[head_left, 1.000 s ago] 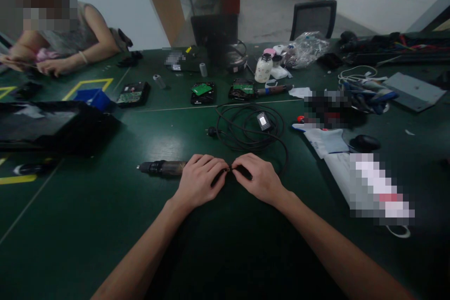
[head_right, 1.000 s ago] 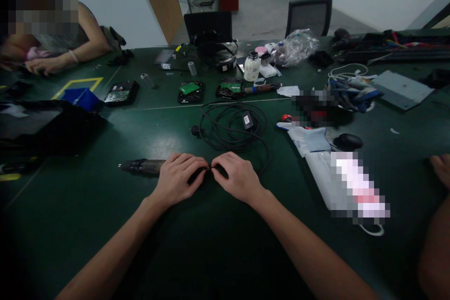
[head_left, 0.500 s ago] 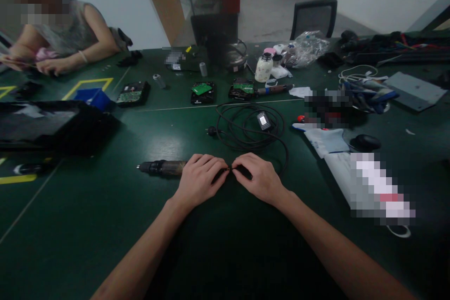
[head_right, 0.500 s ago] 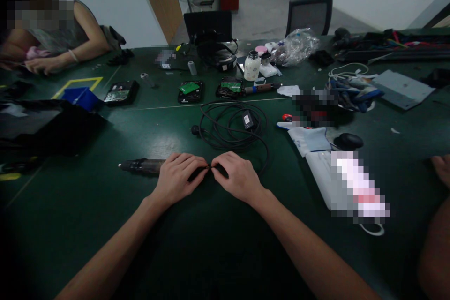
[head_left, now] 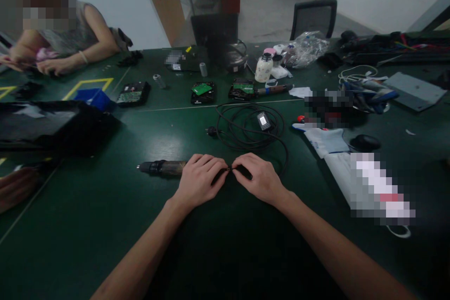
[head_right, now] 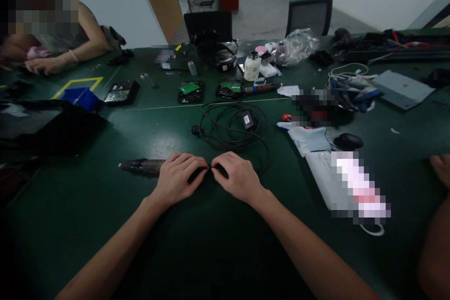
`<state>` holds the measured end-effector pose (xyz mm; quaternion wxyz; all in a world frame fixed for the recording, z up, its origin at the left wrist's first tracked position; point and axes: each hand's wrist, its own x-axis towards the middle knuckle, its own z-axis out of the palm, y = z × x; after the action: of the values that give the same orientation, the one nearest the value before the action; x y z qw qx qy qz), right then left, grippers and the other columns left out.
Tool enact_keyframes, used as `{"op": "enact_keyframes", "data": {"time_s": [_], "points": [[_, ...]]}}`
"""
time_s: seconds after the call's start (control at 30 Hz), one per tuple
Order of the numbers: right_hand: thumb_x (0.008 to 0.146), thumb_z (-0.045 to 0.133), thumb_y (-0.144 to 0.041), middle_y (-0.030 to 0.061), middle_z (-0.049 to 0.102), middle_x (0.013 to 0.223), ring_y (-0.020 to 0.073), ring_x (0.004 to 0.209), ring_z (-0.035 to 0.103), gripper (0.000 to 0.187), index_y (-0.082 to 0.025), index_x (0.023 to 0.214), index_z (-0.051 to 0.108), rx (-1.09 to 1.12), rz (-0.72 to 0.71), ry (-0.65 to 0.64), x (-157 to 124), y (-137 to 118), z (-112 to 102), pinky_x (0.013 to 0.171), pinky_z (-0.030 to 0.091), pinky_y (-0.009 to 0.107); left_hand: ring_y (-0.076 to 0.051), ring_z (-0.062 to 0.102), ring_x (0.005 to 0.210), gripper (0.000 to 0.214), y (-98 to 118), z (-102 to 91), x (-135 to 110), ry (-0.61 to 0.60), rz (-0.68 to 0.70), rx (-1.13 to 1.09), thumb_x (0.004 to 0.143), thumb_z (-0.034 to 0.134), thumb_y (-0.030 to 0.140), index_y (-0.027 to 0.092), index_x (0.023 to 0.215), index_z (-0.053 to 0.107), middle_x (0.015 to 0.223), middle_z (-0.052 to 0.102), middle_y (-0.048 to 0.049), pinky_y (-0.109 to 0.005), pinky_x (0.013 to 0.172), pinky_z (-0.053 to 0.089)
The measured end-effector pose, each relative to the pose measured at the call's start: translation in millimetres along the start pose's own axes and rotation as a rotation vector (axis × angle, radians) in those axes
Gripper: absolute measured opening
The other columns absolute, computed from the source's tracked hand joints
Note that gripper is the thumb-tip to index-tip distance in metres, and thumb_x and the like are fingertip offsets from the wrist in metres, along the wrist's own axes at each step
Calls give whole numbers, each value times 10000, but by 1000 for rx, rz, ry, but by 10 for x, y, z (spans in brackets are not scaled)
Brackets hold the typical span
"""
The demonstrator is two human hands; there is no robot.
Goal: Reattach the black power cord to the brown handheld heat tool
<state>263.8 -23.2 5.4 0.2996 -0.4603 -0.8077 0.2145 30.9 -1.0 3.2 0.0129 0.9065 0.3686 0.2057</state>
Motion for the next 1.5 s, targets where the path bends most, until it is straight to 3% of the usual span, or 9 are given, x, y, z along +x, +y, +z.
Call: {"op": "enact_keyframes", "data": {"time_s": [1.5], "points": [[1003, 636, -202, 51, 726, 1125, 237, 1107, 657, 90, -240, 1084, 647, -9, -3, -9, -7, 15, 11, 926, 546, 388, -220, 681, 1028, 158, 6, -1, 1, 8, 13, 15, 1020, 580, 324, 243, 1111, 681, 1157, 766, -9, -435, 903, 440]]}}
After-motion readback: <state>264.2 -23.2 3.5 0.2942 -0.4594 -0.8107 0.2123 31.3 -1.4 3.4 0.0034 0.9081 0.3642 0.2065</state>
